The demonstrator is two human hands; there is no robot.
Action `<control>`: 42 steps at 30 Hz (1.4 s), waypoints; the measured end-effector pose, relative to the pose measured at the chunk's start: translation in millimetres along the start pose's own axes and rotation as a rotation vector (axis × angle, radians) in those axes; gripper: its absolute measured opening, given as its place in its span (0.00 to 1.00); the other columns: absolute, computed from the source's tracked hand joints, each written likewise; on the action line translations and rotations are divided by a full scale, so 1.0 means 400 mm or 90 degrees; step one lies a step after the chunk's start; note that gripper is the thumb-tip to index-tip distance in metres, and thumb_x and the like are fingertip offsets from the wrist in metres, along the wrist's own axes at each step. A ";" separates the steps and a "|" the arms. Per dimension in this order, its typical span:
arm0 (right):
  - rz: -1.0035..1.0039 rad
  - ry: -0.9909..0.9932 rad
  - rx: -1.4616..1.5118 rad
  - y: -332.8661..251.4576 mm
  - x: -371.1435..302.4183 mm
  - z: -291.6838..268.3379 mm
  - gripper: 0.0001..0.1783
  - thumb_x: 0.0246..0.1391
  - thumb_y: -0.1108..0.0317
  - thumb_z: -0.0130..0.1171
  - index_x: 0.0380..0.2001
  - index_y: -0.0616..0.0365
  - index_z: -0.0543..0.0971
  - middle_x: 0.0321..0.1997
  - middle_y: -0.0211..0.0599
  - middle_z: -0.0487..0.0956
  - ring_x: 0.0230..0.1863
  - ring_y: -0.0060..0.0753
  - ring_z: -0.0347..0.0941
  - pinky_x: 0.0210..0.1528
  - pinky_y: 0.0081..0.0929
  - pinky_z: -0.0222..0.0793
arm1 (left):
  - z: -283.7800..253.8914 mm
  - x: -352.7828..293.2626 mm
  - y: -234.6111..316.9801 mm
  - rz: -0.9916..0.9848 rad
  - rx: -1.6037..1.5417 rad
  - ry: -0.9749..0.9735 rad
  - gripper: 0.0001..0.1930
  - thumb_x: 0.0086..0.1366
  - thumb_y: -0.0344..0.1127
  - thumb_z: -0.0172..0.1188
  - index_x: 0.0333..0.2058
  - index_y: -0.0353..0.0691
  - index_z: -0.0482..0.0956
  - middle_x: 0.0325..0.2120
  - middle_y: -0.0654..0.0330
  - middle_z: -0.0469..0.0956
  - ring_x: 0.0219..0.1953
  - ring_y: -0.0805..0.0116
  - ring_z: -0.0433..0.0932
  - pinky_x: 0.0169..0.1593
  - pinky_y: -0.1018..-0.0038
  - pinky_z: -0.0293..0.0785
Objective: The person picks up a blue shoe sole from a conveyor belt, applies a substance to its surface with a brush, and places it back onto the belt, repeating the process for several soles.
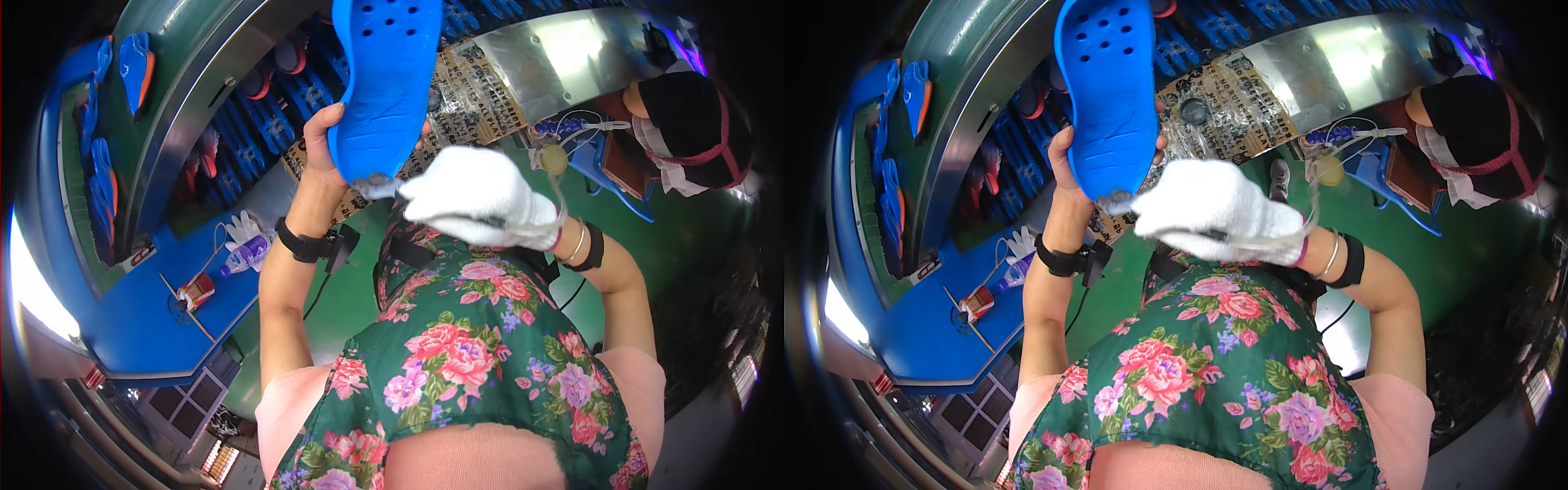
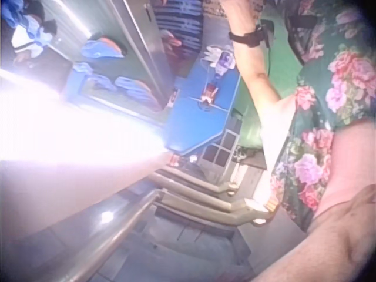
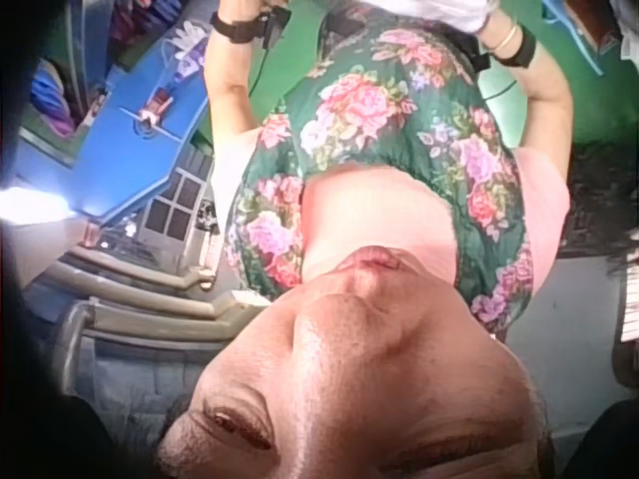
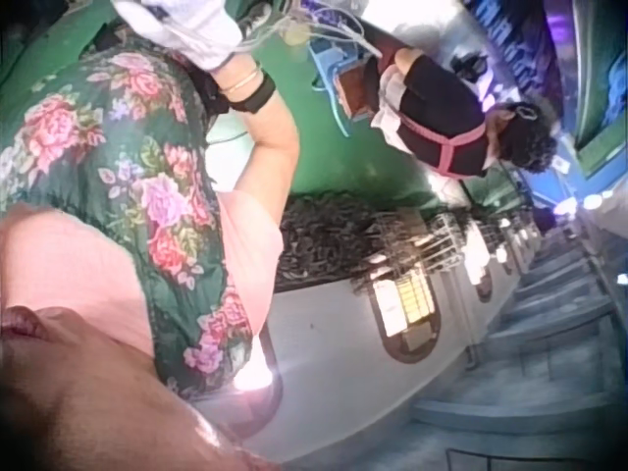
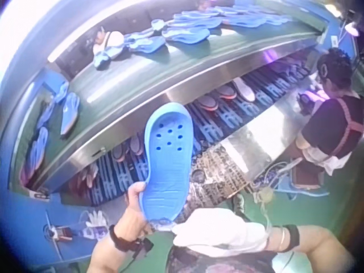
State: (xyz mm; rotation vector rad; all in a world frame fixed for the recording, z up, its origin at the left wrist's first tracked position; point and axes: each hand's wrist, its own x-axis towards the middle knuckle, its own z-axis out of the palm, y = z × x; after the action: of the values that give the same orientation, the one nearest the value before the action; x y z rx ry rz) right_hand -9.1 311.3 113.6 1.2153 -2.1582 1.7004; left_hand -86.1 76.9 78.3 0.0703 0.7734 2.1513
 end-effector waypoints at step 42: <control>-0.017 0.026 -0.093 0.009 0.028 0.019 0.14 0.50 0.73 0.71 0.43 0.49 0.87 0.42 0.36 0.86 0.37 0.39 0.81 0.38 0.35 0.78 | -0.054 -0.043 -0.086 0.016 -0.279 0.080 0.47 0.66 0.68 0.52 0.71 0.36 0.58 0.63 0.42 0.68 0.53 0.40 0.75 0.51 0.46 0.77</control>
State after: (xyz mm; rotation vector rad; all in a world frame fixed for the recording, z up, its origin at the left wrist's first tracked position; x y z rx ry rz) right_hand -16.2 299.4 114.4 1.1554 -2.1874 1.5146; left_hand -57.7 69.7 45.6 -0.2869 0.3557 2.3178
